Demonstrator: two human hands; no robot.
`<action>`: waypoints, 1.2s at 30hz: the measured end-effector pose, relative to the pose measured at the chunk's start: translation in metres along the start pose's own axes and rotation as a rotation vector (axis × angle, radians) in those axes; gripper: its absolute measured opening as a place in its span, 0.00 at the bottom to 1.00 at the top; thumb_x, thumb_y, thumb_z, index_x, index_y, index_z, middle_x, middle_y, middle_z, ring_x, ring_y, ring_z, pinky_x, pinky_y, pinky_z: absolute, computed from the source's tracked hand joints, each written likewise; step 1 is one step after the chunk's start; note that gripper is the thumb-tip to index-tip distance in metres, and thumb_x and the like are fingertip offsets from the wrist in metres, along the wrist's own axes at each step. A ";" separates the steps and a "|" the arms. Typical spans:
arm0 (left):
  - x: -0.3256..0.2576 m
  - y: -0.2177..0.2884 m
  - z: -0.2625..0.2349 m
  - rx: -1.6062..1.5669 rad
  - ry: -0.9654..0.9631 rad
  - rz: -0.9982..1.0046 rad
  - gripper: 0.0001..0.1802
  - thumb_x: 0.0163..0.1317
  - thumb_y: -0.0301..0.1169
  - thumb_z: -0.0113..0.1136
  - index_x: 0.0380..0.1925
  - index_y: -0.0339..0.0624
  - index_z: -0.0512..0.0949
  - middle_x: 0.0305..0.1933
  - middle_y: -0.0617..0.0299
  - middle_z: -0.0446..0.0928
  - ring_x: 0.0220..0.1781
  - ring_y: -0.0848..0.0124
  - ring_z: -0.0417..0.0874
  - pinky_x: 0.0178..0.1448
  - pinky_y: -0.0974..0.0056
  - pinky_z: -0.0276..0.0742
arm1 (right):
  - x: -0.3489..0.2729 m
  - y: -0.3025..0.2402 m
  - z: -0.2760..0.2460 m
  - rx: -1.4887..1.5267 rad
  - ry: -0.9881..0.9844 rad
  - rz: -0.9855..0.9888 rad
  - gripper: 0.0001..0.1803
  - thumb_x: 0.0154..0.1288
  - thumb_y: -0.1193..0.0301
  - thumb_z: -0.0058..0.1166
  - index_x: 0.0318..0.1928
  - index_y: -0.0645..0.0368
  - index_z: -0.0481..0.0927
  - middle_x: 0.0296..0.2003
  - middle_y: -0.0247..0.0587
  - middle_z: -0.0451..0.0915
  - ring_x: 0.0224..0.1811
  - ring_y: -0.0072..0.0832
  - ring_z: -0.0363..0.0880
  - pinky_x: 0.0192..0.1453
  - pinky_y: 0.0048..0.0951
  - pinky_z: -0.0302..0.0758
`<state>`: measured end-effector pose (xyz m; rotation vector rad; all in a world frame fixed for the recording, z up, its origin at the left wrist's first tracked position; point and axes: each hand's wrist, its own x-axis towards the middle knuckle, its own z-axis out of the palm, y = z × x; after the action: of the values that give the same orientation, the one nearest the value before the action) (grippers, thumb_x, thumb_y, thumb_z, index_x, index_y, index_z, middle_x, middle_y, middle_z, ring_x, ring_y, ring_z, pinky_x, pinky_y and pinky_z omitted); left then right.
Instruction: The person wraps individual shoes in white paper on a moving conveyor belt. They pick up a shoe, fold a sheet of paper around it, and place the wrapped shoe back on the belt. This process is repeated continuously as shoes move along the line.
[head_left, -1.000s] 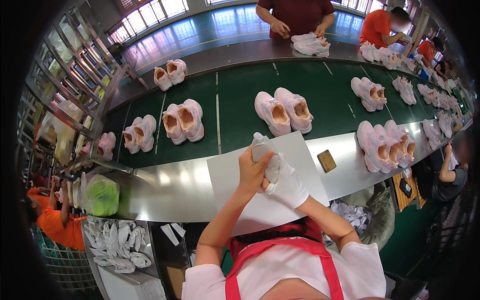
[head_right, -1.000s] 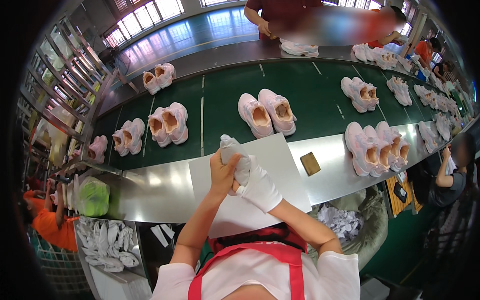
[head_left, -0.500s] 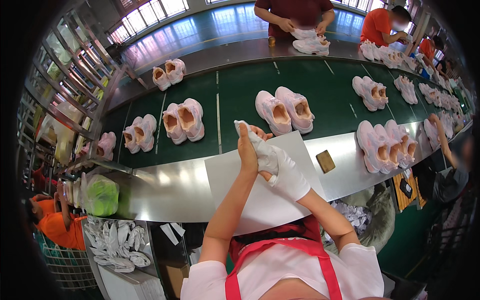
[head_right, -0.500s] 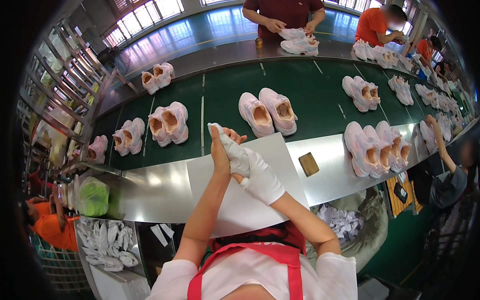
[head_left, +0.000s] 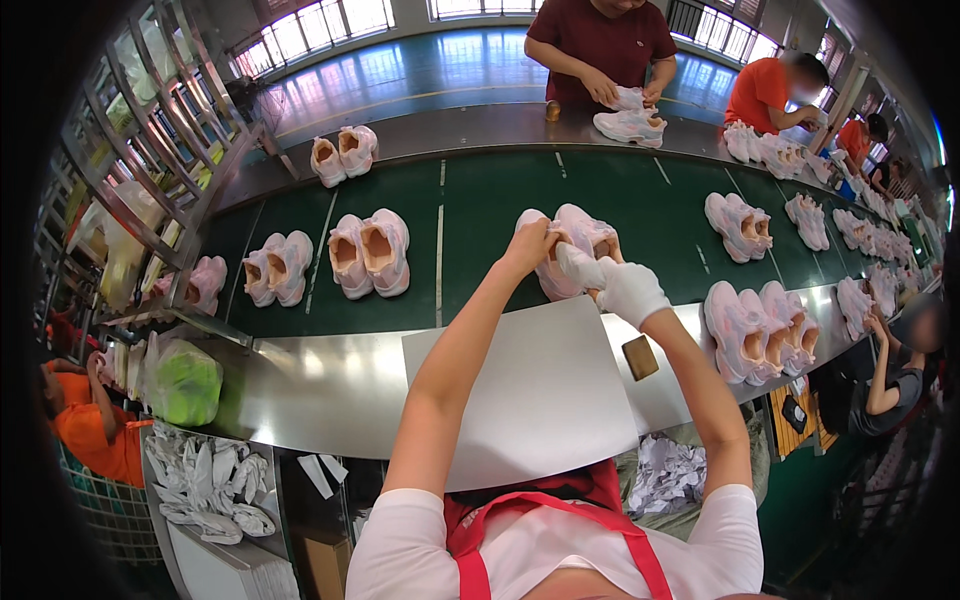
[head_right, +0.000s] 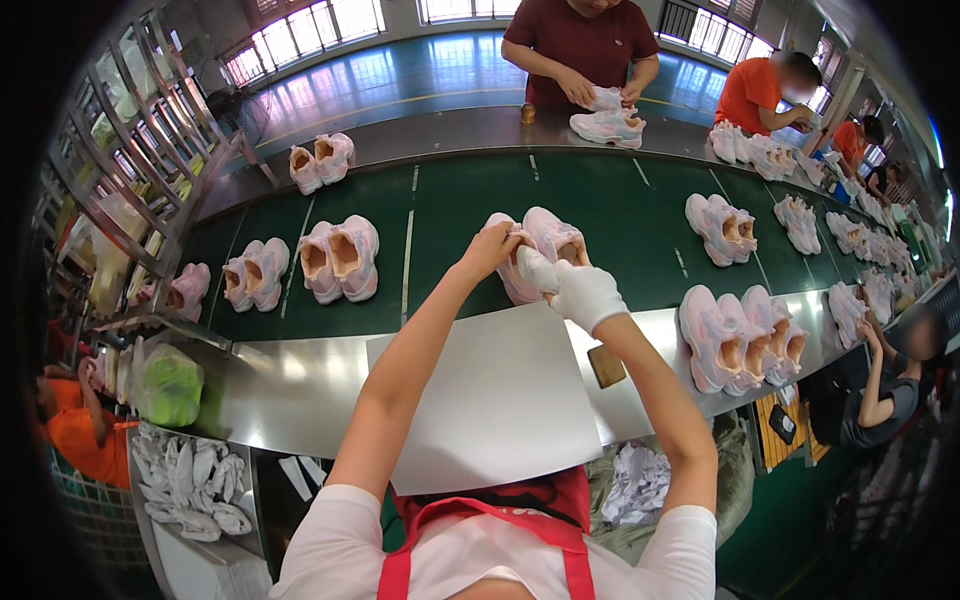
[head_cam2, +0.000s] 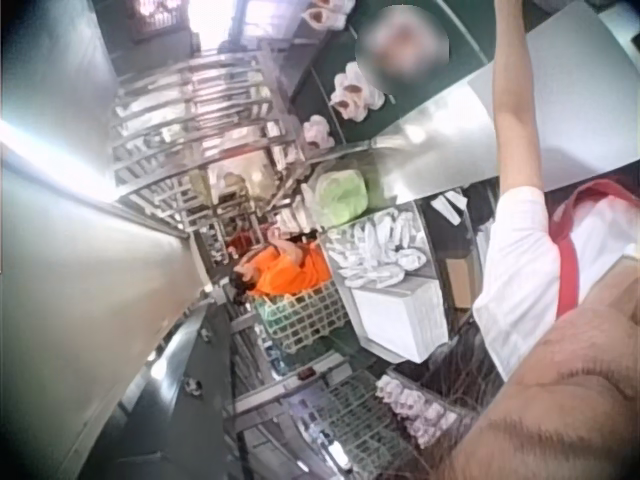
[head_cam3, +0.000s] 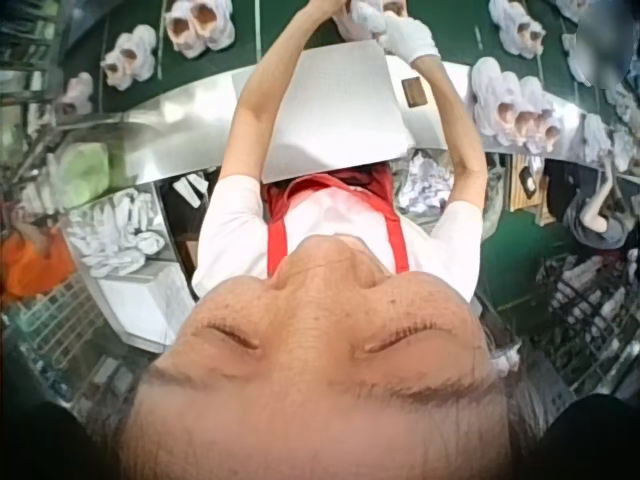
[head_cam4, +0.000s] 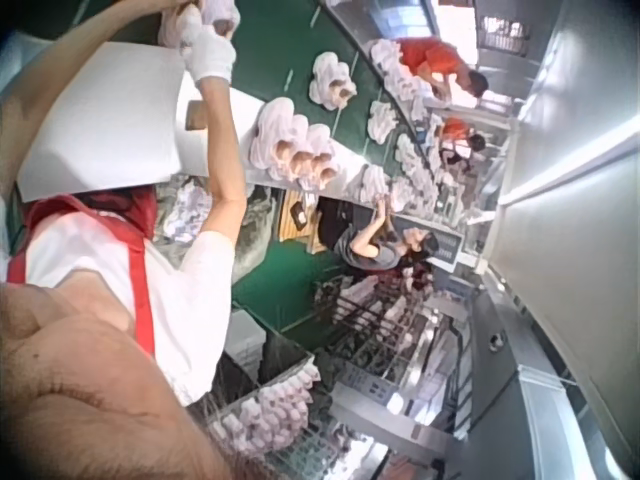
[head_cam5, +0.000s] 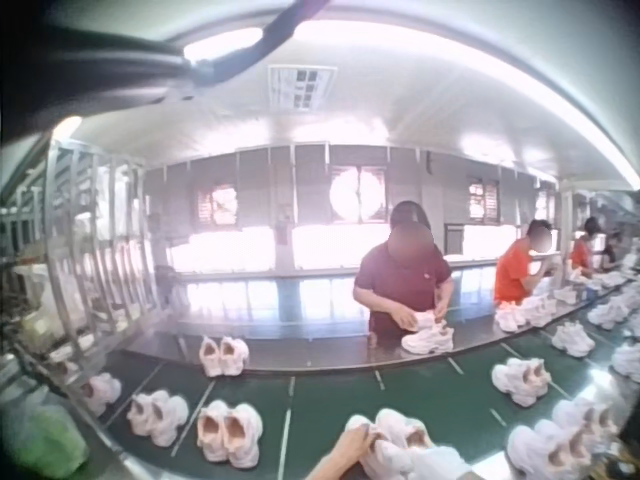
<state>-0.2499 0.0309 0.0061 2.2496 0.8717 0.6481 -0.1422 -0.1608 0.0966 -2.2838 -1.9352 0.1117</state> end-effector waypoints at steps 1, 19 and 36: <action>0.003 -0.006 0.001 -0.003 -0.040 0.008 0.17 0.63 0.39 0.53 0.42 0.36 0.76 0.38 0.45 0.79 0.39 0.50 0.80 0.44 0.55 0.76 | 0.014 -0.002 0.004 -0.046 -0.064 0.010 0.16 0.55 0.59 0.56 0.39 0.56 0.75 0.30 0.49 0.81 0.33 0.44 0.81 0.39 0.40 0.77; 0.009 0.013 0.030 0.279 -0.095 0.051 0.27 0.48 0.31 0.66 0.49 0.32 0.72 0.45 0.45 0.76 0.47 0.48 0.78 0.56 0.57 0.73 | 0.087 0.019 0.030 0.125 -0.020 -0.081 0.24 0.42 0.71 0.64 0.45 0.57 0.76 0.34 0.50 0.80 0.39 0.48 0.79 0.42 0.42 0.76; -0.103 -0.017 -0.089 0.249 0.509 0.057 0.26 0.48 0.29 0.63 0.49 0.35 0.71 0.49 0.46 0.73 0.54 0.52 0.71 0.57 0.54 0.66 | -0.045 0.014 0.035 0.458 0.473 0.106 0.18 0.56 0.72 0.58 0.49 0.53 0.76 0.26 0.41 0.79 0.25 0.41 0.79 0.33 0.38 0.76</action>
<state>-0.3809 0.0002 0.0325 2.3723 1.1863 1.2318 -0.1408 -0.2054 0.0582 -1.8938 -1.3836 0.0182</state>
